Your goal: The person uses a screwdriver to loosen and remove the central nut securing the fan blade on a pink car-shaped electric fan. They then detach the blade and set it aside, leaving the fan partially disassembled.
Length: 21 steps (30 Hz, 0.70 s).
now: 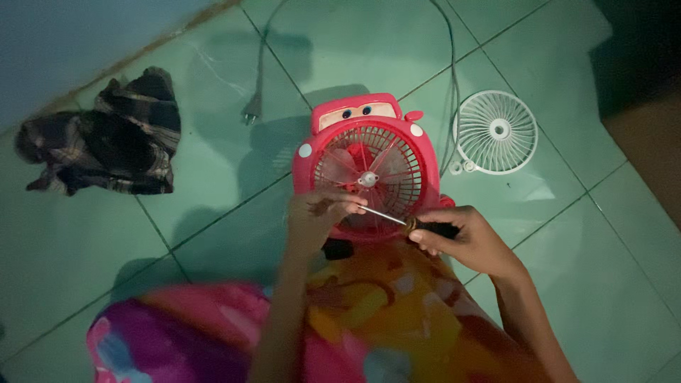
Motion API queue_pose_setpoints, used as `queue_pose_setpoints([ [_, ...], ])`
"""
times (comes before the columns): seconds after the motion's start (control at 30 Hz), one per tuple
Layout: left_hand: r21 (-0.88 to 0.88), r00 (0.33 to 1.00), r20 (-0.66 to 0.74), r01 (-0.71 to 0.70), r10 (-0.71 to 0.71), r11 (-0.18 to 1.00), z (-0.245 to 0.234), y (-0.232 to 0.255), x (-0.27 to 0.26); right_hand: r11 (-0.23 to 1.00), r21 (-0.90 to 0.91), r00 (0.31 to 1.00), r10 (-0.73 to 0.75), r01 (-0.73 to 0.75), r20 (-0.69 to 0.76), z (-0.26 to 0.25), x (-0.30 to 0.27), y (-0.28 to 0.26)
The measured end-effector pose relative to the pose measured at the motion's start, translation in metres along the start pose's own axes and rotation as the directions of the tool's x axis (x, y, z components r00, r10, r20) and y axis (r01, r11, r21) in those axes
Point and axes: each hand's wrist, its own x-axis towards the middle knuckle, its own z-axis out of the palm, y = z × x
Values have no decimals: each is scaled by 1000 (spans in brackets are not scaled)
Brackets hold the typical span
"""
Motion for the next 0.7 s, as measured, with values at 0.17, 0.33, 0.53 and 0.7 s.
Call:
queue_pose_setpoints([
  [0.17, 100, 998, 35, -52, 49, 994, -2, 3, -3, 994, 99, 991, 38, -51, 128, 2, 1, 13],
  [0.33, 46, 998, 35, 50, -52, 998, -14, 18, -12, 995, 92, 980, -61, 44, 188, 7, -1, 13],
  [0.53, 140, 993, 82, -90, 79, 986, -21, 21, -17, 998, 62, 974, -43, 30, 221, 3, 1, 0],
  [0.7, 79, 1000, -2, 1, -1, 997, -22, 26, -20, 997, 60, 972, -65, 53, 227, 10, 5, -9],
])
